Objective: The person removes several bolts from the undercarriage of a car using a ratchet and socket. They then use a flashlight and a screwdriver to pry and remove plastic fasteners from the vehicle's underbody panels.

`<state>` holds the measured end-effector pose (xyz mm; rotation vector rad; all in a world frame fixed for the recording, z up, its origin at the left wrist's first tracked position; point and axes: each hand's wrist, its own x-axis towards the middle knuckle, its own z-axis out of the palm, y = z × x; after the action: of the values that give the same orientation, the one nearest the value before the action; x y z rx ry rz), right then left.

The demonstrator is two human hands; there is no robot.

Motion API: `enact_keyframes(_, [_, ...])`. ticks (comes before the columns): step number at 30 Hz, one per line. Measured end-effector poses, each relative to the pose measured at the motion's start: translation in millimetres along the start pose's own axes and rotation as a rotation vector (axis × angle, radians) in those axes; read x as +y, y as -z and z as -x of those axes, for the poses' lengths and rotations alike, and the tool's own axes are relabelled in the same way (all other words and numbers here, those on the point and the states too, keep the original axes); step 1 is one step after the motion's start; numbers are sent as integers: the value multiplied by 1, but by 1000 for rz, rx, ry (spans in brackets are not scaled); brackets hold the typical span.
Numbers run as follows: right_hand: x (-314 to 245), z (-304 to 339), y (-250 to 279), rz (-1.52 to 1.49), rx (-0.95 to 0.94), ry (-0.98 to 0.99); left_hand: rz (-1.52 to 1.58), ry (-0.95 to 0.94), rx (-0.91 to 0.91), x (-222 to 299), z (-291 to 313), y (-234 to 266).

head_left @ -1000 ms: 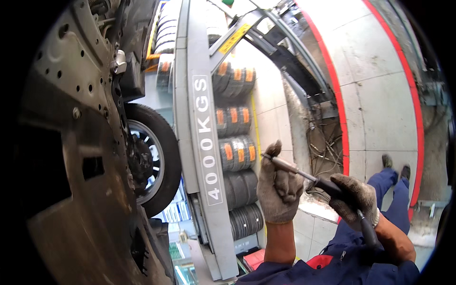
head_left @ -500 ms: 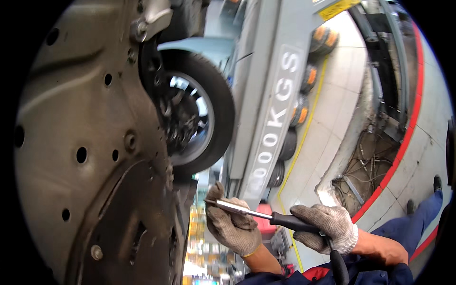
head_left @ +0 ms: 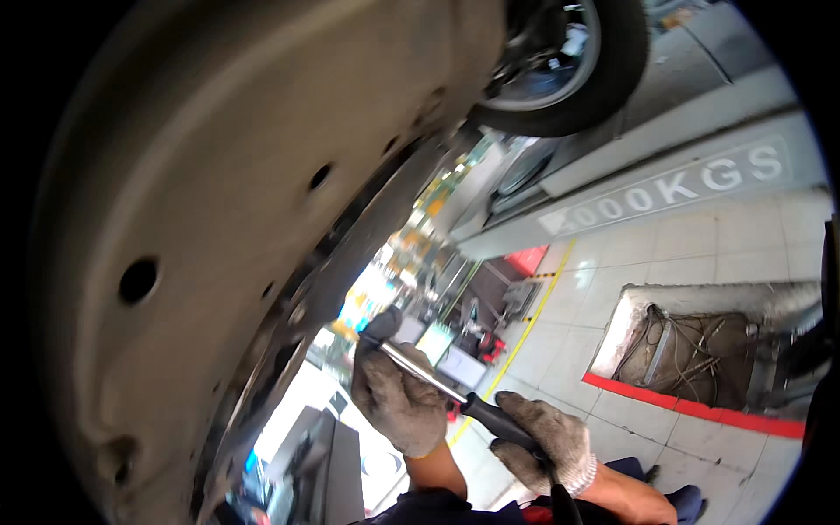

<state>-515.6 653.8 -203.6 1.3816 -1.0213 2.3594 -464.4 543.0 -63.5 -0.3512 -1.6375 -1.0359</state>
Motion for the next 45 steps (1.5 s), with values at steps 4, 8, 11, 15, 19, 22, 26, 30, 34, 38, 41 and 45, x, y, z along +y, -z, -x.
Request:
enact_keyframes(4, [-26,16,-28,-209,-110,-22,-415,-94,206,60,26,25])
enact_keyframes(8, [-44,30,-42,-308,-170,-106,-428,-41,201,98,41,21])
enact_keyframes(11, [-63,38,-54,-327,-238,-45,-733,-107,329,138,56,22])
enact_keyframes(15, [-85,48,-78,-298,-252,60,-1008,-264,365,166,63,61])
enact_keyframes(19, [-93,62,-100,-477,-208,-130,-720,-1,401,184,57,54])
enact_keyframes(22, [-105,61,-106,-508,-185,-205,-778,82,389,201,55,38])
enact_keyframes(26, [-113,61,-108,-507,-245,-242,-839,80,330,215,54,41])
enact_keyframes(30, [-123,52,-106,-621,-262,-391,-849,149,467,219,47,27])
enact_keyframes(34, [-119,69,-125,-763,-199,-372,-1000,194,408,226,57,17])
enact_keyframes(38, [-121,66,-129,-589,-206,-324,-1038,203,349,232,55,34])
enact_keyframes(41, [-121,60,-131,-540,-160,-282,-926,138,446,235,62,52])
enact_keyframes(45, [-111,55,-141,-424,18,-37,-911,31,507,222,45,71])
